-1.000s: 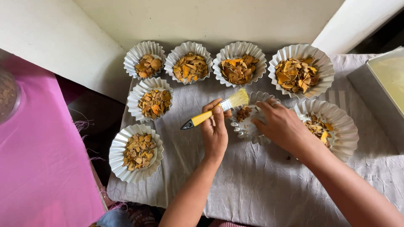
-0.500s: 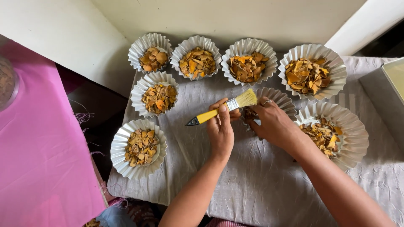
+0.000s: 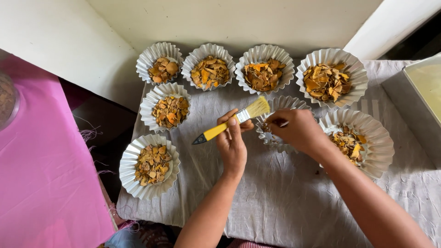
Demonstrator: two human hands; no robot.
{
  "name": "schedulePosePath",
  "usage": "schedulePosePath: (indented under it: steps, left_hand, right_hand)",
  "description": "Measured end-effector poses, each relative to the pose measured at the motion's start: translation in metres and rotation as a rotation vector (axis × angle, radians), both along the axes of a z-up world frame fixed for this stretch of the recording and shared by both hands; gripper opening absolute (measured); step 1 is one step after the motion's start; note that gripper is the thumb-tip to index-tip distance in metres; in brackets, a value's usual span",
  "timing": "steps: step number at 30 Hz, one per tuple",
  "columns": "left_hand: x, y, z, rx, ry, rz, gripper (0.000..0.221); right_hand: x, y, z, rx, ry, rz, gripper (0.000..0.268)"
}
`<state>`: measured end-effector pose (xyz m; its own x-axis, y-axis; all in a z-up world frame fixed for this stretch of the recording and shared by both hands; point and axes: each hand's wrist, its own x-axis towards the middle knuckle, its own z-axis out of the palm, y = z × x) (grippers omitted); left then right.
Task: Arranging dried tea leaves in paper liners using a brush and transferring them into small plastic containers.
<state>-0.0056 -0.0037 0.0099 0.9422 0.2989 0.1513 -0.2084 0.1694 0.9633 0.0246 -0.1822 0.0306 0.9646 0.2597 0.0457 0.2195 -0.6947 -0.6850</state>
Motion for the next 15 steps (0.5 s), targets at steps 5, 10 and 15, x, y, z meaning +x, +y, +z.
schedulePosePath:
  steps: [5,10,15]
  left_hand:
    - [-0.008,0.003,0.001,0.055,-0.166,-0.071,0.034]
    - [-0.009,0.0,0.004,0.1,-0.167,-0.125,0.029]
    - [-0.012,-0.001,0.009,0.097,-0.208,-0.144,0.03]
  right_hand:
    - [-0.013,-0.013,0.048,0.551,0.31,-0.195,0.018]
    - [-0.008,-0.03,0.003,1.078,0.429,-0.266,0.018]
    - [-0.01,-0.03,0.008,1.124,0.419,-0.259,0.019]
